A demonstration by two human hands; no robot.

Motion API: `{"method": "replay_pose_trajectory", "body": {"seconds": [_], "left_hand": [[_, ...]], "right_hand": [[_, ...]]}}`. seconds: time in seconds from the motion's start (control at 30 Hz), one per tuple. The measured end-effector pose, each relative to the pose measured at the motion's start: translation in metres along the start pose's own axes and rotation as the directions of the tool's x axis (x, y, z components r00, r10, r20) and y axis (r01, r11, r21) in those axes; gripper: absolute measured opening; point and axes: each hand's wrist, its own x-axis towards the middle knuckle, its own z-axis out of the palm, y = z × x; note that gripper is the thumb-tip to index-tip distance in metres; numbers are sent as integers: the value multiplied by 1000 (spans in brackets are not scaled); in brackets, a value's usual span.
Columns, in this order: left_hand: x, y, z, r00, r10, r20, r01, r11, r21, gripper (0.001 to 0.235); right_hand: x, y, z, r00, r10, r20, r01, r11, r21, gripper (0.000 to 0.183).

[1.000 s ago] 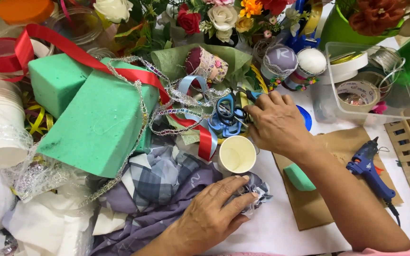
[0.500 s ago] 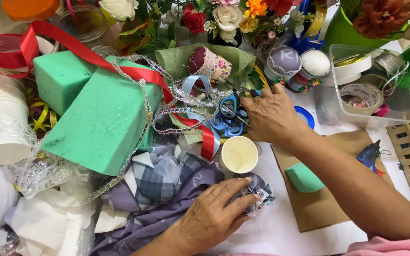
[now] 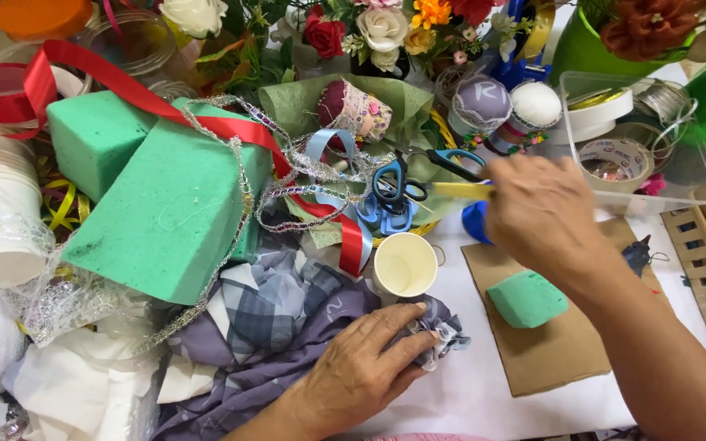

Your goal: The person prepares a decorative fabric-covered ball by wrapping fabric around it and securing it with a rubber band, trims the fabric with scissors, cuts small pieces of floral foam with a knife, and uses a hot glue gun to assemble the components.

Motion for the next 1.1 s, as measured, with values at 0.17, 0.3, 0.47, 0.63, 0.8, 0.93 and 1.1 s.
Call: {"method": "replay_pose_trajectory", "body": {"seconds": [0.17, 0.3, 0.47, 0.63, 0.8, 0.93, 1.1], "left_hand": [[6, 10, -5, 993, 27, -118, -27, 1000, -5, 26], [11, 29, -5, 987, -118, -109, 80, 950, -302, 33], [19, 45, 23, 816, -515, 262, 426, 230, -875, 54], [23, 40, 39, 767, -599, 230, 425, 206, -881, 13], [35, 42, 36, 715, -695, 74, 472, 402, -785, 16], [38, 41, 34, 709, -701, 79, 489, 408, -771, 20], [39, 45, 34, 747, -652, 125, 475, 394, -787, 17]], "right_hand": [[-89, 37, -15, 957, 208, -200, -125, 923, 364, 35], [-161, 37, 36, 905, 330, 269, -235, -141, 962, 53], [-205, -13, 112, 940, -32, 339, -287, -610, 739, 52], [-217, -36, 94, 933, -180, 312, -351, -648, 676, 52], [-221, -38, 82, 959, -239, 153, -275, -648, 710, 56], [-215, -46, 65, 957, -241, 158, -260, -486, 834, 55], [-209, -48, 54, 972, -121, 203, -226, -229, 947, 48]]}}
